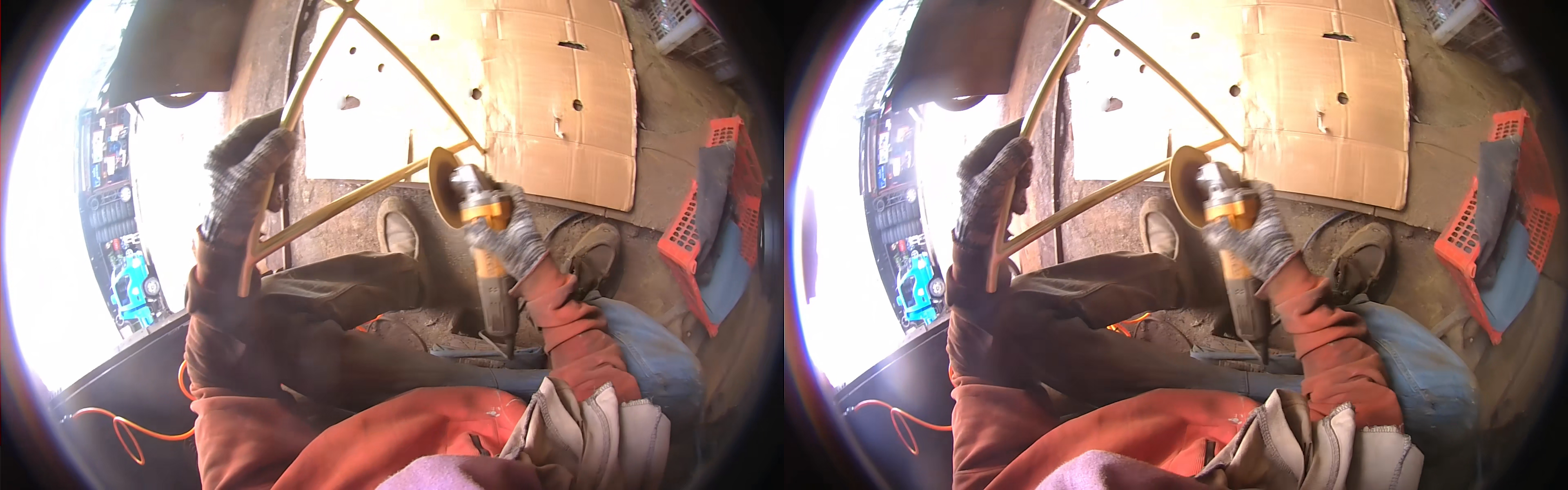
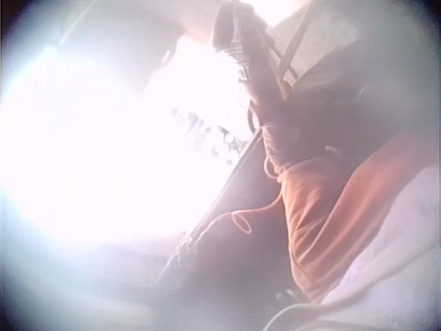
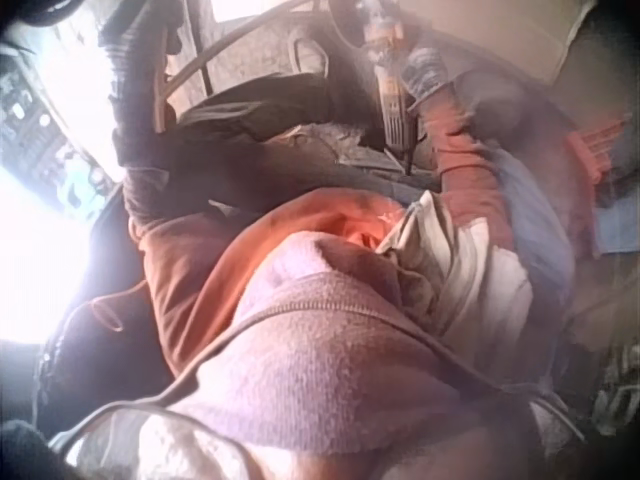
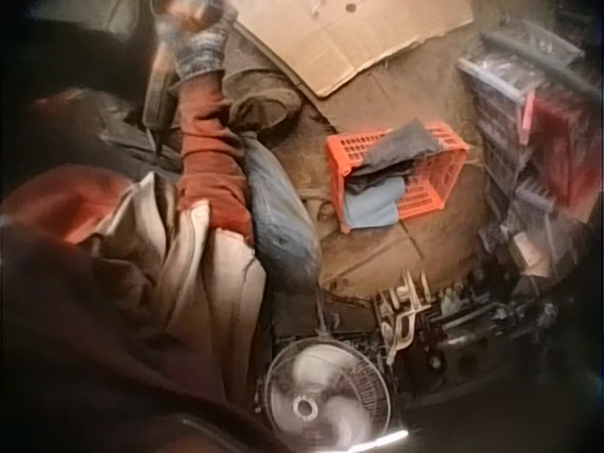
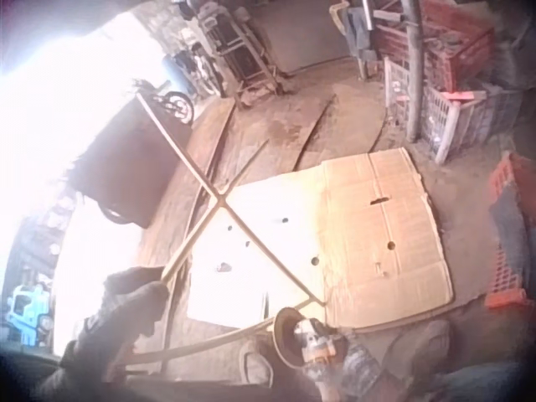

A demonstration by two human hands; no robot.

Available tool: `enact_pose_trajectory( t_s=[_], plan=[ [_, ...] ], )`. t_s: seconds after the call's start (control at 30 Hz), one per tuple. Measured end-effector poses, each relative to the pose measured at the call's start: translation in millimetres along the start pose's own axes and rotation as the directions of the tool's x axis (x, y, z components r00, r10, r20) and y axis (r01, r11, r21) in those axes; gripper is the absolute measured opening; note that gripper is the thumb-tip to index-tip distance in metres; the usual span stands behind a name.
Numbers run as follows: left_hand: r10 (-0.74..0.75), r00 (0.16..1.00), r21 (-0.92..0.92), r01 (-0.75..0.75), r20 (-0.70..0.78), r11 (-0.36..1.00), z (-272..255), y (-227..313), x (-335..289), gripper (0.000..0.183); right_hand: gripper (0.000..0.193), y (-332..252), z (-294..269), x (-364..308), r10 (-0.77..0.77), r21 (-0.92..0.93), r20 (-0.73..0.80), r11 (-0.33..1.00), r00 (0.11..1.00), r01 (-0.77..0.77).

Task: The person is using an angle grinder to sand the joints and tubes of a gold-colored metal frame. They rotate the frame by hand to access different sections while it rests on cardboard.

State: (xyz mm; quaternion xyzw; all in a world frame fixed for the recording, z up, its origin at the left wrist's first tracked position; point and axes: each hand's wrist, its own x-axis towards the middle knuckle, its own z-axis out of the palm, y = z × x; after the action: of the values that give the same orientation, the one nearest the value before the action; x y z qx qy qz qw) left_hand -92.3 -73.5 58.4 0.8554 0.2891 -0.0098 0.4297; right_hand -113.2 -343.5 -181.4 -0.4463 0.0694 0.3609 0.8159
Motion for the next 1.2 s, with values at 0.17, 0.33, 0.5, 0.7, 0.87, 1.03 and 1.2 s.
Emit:
enact_pose_trajectory(
  t_s=[0.17,0.33,0.5,0.7,0.87,1.03,1.2],
  plan=[
    [-0.023,1.0,-0.046,0.023,0.0,0.999,15.2,-2.4,9.3,0.051,0.08,-19.0,26.8,-9.8,0.101,0.195,0.087,0.974,0.991,-0.117],
    [-0.069,0.998,-0.047,0.068,-0.004,0.997,5.1,-1.7,-0.4,0.052,0.085,-32.7,78.5,-53.4,-0.269,-0.209,0.337,0.913,0.902,0.35],
    [-0.046,0.999,-0.036,0.045,-0.008,0.998,11.4,-1.4,-1.3,0.052,0.085,-13.0,65.6,-42.5,-0.28,-0.03,0.255,0.954,0.926,0.297],
    [-0.046,0.999,0.017,0.046,-0.027,0.999,5.1,-4.2,5.3,0.037,0.087,-16.7,20.0,-13.9,0.01,-0.125,0.099,0.992,0.995,0.002],
    [-0.002,0.999,-0.103,0.007,0.043,0.995,9.2,0.0,5.2,0.035,0.082,-52.3,79.3,-53.3,-0.096,-0.144,0.314,0.979,0.945,0.148],
    [-0.012,1.0,-0.108,0.013,0.014,0.994,3.8,5.4,-8.6,0.033,0.082,-58.2,100.2,-71.4,-0.123,-0.037,0.379,0.988,0.917,0.148],
    [-0.001,0.999,-0.112,0.006,0.041,0.994,6.5,11.9,-6.5,0.032,0.082,-42.4,59.9,-46.8,-0.116,-0.29,0.218,0.94,0.969,0.178]
  ],
)
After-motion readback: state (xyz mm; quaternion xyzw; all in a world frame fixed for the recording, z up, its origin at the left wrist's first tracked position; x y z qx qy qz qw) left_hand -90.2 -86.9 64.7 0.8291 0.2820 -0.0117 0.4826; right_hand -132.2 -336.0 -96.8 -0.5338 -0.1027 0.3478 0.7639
